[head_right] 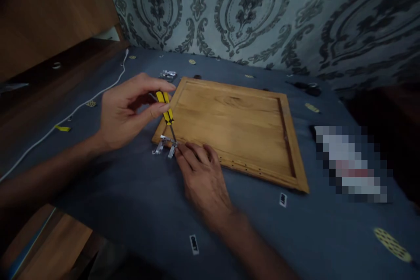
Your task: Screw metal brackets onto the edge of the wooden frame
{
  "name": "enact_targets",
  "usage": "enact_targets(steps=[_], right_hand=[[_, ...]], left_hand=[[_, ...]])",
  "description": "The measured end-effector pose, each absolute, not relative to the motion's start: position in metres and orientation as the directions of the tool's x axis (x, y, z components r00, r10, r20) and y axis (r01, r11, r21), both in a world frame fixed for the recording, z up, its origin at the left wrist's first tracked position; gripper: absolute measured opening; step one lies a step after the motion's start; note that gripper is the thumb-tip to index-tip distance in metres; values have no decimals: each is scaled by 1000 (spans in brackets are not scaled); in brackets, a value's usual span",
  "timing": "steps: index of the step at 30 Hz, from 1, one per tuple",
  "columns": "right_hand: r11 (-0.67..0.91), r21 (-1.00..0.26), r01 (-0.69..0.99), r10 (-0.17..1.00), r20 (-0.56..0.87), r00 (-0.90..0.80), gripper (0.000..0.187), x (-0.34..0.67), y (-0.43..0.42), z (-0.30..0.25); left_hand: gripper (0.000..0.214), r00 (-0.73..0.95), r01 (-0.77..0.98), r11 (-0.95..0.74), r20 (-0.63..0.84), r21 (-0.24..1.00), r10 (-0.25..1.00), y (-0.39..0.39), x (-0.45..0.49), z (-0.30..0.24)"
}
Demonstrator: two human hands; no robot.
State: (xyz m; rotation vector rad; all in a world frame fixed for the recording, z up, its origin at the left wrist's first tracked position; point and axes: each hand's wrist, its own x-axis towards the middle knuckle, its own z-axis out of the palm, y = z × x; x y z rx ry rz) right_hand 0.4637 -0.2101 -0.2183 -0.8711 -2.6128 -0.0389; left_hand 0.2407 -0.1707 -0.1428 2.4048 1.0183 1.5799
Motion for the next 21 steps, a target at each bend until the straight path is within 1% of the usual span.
enact_targets(steps=[5, 10, 12, 15, 18, 21], right_hand=[[809, -87, 581, 566, 379, -732, 52, 464, -210, -220], [804, -81, 589, 571, 381, -727, 48, 463, -210, -219], [803, -77, 592, 573, 378, -728, 47, 463, -210, -220], [804, -71, 591, 571, 373, -731, 47, 463, -210, -221], [805, -77, 588, 572, 365, -734, 48, 464, -210, -221], [802, -81, 592, 575, 372, -728, 50, 464, -211, -221]], left_hand=[[25, 268, 482, -751, 741, 450, 616, -174, 242, -145], [21, 282, 534, -756, 764, 377, 580, -174, 240, -142], [22, 283, 553, -746, 760, 370, 586, -173, 239, -140], [18, 268, 525, -758, 770, 387, 579, -174, 239, -139], [26, 255, 466, -774, 773, 428, 581, -175, 240, -142], [26, 264, 449, -777, 765, 442, 587, -176, 241, -145]])
